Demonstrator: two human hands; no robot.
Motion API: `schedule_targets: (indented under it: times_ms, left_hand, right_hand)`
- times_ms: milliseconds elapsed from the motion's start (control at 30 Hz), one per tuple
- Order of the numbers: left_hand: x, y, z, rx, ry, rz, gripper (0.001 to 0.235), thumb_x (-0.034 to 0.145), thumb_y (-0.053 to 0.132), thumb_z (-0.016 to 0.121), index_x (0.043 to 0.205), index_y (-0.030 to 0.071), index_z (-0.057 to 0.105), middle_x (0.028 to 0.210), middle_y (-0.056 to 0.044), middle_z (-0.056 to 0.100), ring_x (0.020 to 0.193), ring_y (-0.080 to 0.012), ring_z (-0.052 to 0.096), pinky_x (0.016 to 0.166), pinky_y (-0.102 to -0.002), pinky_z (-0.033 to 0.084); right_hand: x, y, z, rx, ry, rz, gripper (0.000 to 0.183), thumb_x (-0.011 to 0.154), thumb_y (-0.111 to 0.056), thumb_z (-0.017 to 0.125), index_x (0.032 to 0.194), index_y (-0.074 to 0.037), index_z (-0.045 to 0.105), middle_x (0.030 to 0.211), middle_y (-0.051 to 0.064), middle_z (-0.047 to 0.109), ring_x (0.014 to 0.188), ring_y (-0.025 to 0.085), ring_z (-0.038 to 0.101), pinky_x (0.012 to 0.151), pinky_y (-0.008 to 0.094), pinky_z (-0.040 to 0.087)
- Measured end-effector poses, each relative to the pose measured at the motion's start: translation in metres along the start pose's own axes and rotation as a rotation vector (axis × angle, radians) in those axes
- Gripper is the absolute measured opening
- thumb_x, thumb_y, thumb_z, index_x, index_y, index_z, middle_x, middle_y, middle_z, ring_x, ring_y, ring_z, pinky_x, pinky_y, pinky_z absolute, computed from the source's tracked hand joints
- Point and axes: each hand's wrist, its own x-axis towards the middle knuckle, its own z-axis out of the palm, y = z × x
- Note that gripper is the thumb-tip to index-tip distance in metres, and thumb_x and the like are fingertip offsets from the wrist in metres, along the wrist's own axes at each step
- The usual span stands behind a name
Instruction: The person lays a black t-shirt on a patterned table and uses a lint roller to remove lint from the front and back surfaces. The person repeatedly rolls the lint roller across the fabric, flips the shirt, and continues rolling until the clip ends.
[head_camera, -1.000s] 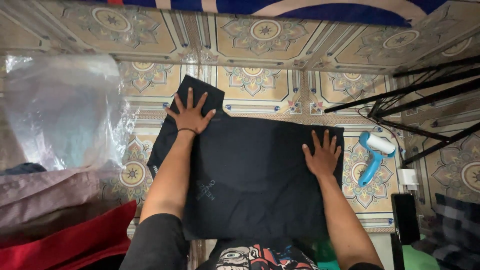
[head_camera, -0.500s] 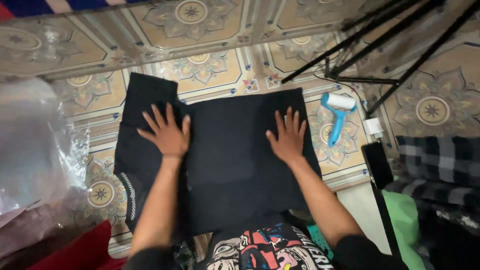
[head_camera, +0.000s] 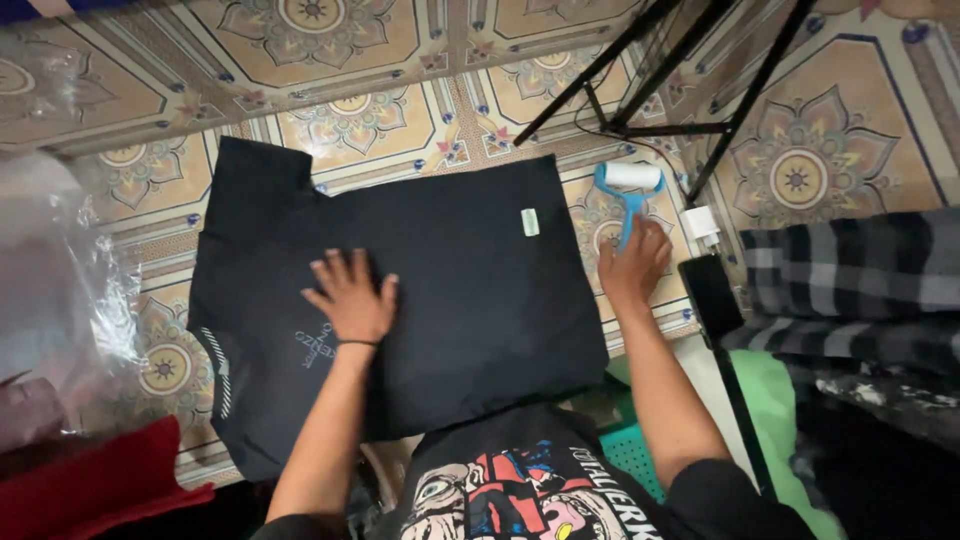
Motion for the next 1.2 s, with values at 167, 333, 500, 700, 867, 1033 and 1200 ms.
schedule_targets:
  times_ms: [167, 333, 500, 700, 867, 1033, 1200]
  left_hand:
    - [-0.054, 0.114, -0.021, -0.032, -0.043, 0.327, 0.071, 0.087, 0.056, 0.068, 0.147, 0.021, 0.054, 0.161, -0.019, 0.040, 0.152, -0.0441, 0.027, 0.113, -0.074, 0.022]
    - [-0.095, 0.171, -0.022, 0.041, -0.451, 0.547, 0.087, 0.090, 0.077, 0.042, 0.163, 0.033, 0.025, 0.172, -0.015, 0.011, 0.158, -0.0414, 0.004, 0.115, -0.079, 0.000]
    - [-0.097, 0.170, -0.020, 0.068, -0.429, 0.531, 0.090, 0.089, 0.082, 0.036, 0.163, 0.035, 0.022, 0.173, -0.011, 0.011, 0.159, -0.0378, 0.005, 0.118, -0.077, 0.000]
    - [-0.100, 0.168, -0.009, 0.071, -0.378, 0.538, 0.094, 0.086, 0.085, 0.032, 0.164, 0.033, 0.022, 0.173, -0.011, 0.013, 0.158, -0.0384, 0.007, 0.118, -0.077, 0.002]
    - [-0.103, 0.168, 0.001, 0.082, -0.348, 0.532, 0.094, 0.086, 0.085, 0.032, 0.164, 0.032, 0.022, 0.173, -0.011, 0.012, 0.158, -0.0386, 0.006, 0.117, -0.077, 0.002]
    - [-0.100, 0.167, 0.000, 0.097, -0.365, 0.540, 0.096, 0.084, 0.088, 0.029, 0.164, 0.034, 0.020, 0.173, -0.010, 0.011, 0.159, -0.0375, 0.005, 0.118, -0.077, 0.002]
    - [-0.101, 0.167, -0.008, 0.096, -0.384, 0.538, 0.096, 0.085, 0.087, 0.029, 0.164, 0.035, 0.018, 0.173, -0.009, 0.010, 0.159, -0.0368, 0.005, 0.118, -0.076, 0.001]
  right_hand:
    - [0.013, 0.042, 0.047, 0.142, -0.101, 0.350, 0.062, 0.085, -0.026, 0.076, 0.138, -0.004, 0.051, 0.111, 0.023, 0.059, 0.101, 0.049, 0.064, 0.082, 0.062, 0.051]
    - [0.028, 0.002, -0.025, 0.457, -0.342, 0.190, 0.047, 0.099, -0.015, 0.056, 0.142, 0.004, 0.053, 0.121, 0.034, 0.058, 0.108, 0.063, 0.057, 0.091, 0.067, 0.047]
    - [0.010, -0.020, -0.046, 0.186, -0.650, 0.054, 0.053, 0.099, -0.030, 0.054, 0.151, -0.020, 0.050, 0.126, 0.017, 0.059, 0.106, 0.052, 0.066, 0.087, 0.065, 0.053]
    - [0.043, -0.066, -0.007, 0.192, -0.588, 0.000, 0.049, 0.102, -0.027, 0.057, 0.148, -0.015, 0.050, 0.118, 0.019, 0.062, 0.103, 0.053, 0.067, 0.083, 0.063, 0.057]
    - [0.072, -0.088, 0.013, 0.193, -0.630, -0.053, 0.049, 0.103, -0.027, 0.057, 0.148, -0.011, 0.047, 0.117, 0.021, 0.063, 0.106, 0.050, 0.068, 0.085, 0.062, 0.057]
    - [0.071, -0.056, -0.014, 0.173, -0.670, -0.078, 0.043, 0.102, -0.027, 0.059, 0.144, -0.016, 0.055, 0.108, 0.018, 0.067, 0.105, 0.045, 0.070, 0.083, 0.059, 0.058]
    - [0.102, -0.032, -0.064, 0.048, -0.840, -0.165, 0.050, 0.100, -0.022, 0.058, 0.150, -0.027, 0.056, 0.120, 0.018, 0.066, 0.112, 0.046, 0.067, 0.090, 0.063, 0.054]
